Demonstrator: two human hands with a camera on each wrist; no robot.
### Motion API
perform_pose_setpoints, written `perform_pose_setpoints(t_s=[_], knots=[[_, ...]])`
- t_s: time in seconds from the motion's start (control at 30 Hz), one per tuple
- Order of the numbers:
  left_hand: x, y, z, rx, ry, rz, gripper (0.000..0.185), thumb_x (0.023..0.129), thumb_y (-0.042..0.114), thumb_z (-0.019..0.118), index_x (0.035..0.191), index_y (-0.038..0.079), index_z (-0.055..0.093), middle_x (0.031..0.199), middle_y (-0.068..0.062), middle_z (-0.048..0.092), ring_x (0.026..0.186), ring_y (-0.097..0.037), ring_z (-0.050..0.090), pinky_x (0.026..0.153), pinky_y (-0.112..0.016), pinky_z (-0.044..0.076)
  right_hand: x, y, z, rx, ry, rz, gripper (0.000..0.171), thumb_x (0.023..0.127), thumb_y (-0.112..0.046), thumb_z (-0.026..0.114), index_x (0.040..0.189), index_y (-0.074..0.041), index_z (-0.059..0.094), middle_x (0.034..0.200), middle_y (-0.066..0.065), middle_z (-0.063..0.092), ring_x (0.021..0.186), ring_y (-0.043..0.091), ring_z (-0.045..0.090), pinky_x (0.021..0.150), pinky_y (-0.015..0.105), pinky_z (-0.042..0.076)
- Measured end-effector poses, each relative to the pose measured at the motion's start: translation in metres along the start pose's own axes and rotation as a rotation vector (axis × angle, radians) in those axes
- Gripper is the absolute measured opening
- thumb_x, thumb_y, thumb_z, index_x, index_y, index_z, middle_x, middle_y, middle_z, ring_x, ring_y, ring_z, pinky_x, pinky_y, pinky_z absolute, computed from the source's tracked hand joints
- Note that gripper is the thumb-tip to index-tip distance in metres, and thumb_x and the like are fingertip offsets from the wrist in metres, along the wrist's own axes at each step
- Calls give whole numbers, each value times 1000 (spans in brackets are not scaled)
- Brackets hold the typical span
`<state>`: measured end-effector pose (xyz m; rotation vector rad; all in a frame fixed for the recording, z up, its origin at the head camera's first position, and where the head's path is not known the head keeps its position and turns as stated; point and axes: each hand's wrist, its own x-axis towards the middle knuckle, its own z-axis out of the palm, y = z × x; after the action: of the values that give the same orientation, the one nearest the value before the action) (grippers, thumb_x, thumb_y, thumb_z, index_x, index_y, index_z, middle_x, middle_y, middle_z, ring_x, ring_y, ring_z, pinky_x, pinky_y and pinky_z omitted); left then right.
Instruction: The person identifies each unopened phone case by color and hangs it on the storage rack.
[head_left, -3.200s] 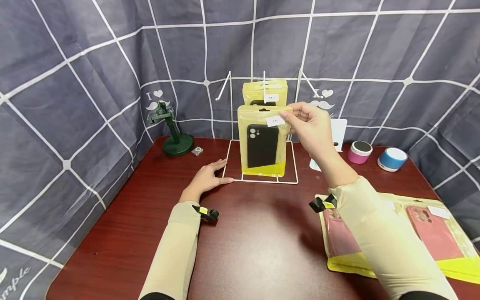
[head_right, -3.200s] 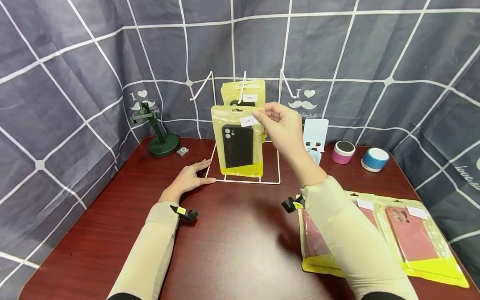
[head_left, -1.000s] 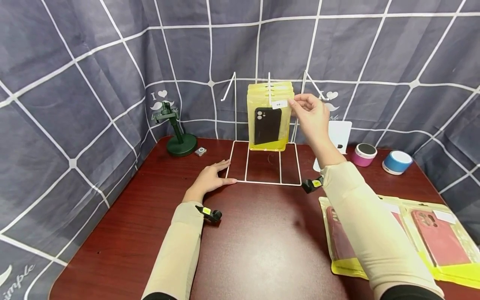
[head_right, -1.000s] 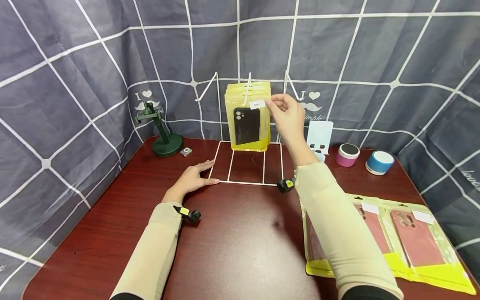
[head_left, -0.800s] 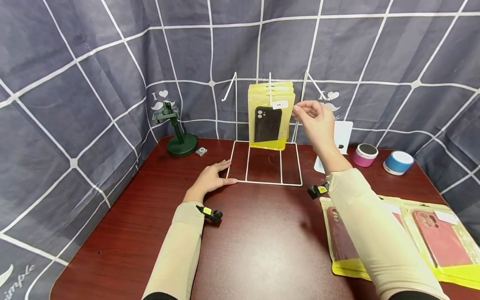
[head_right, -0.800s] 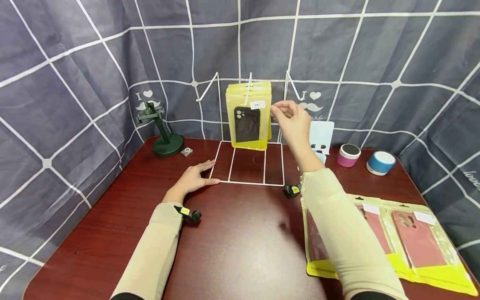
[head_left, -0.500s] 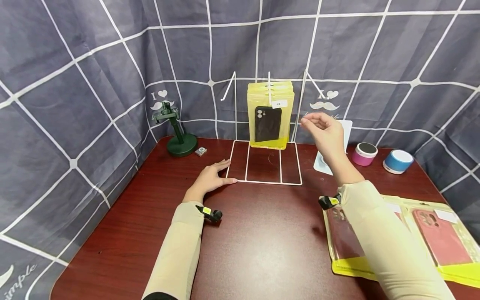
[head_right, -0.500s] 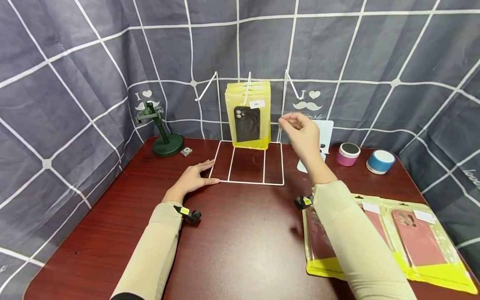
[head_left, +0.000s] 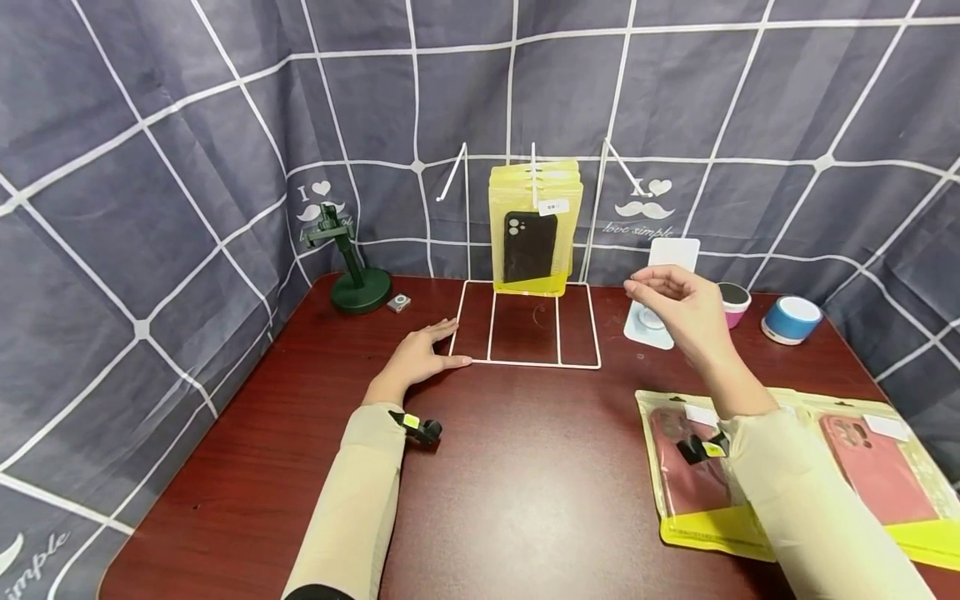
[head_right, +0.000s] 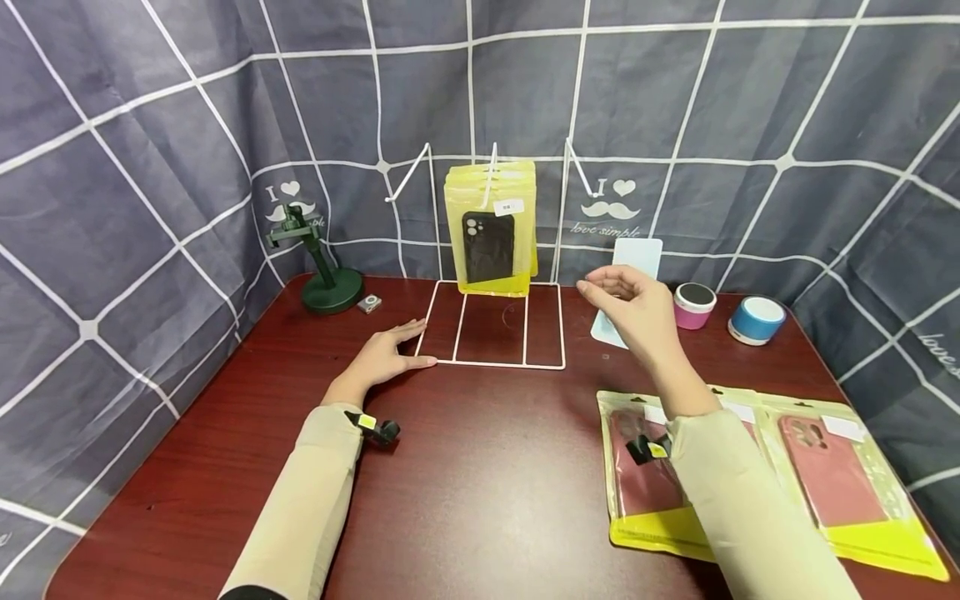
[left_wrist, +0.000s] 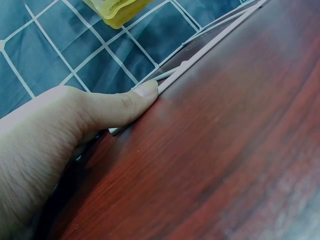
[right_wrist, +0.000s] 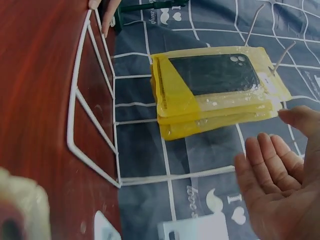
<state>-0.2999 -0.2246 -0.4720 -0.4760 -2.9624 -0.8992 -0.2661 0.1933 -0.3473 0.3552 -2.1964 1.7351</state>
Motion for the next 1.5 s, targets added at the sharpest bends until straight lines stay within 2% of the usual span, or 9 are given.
perform_pose_setpoints(t_s=[0.23,0.43,0.6,0.83,1.03,1.27,1.5], knots=[[1,1,-1,0,0,-8,92,79,69,72,154,23,44,160,-1,37,149,-24,31,117,-51,29,-26,15,-32,-158,-82,16,33,91,-24,77,116,-3,70,100,-6,74,88,5,67,71,15,49],[1,0,1,5,-3,-8,92,79,70,72,154,23,44,160,-1,37,148,-23,31,118,-50,29,-62,39,-70,-410,-262,106,31,93,-35,73,118,-16,72,108,-2,73,93,4,66,74,15,51],[1,3,1,-3,-2,-5,93,79,69,72,154,23,45,160,-2,38,148,-23,32,117,-50,30,-86,68,-97,-564,-363,84,30,94,-34,72,119,-17,71,108,1,72,91,6,63,74,15,49],[0,2,-1,-4,0,-16,91,79,68,73,154,23,45,160,-1,37,148,-24,31,117,-52,30,-97,97,-103,-580,-402,-26,31,90,-22,77,119,-15,70,106,2,65,88,15,53,74,19,41],[2,2,2,-11,-7,-12,93,79,71,71,154,23,44,161,-2,36,149,-26,30,116,-53,30,-98,99,-103,-628,-395,-71,31,88,-19,79,118,-13,70,109,4,64,89,16,54,75,21,43],[8,7,1,-20,-13,-23,93,78,71,72,154,24,45,160,-2,38,148,-26,32,116,-54,30,-94,103,-106,-638,-392,-85,29,86,-16,80,113,-11,70,101,1,61,86,15,53,75,22,45],[-2,5,6,-11,0,-33,92,79,69,73,154,23,45,160,-2,37,148,-29,31,115,-57,30,-98,110,-105,-618,-398,-177,26,87,-12,79,110,-14,69,101,-2,61,85,13,52,73,23,46]])
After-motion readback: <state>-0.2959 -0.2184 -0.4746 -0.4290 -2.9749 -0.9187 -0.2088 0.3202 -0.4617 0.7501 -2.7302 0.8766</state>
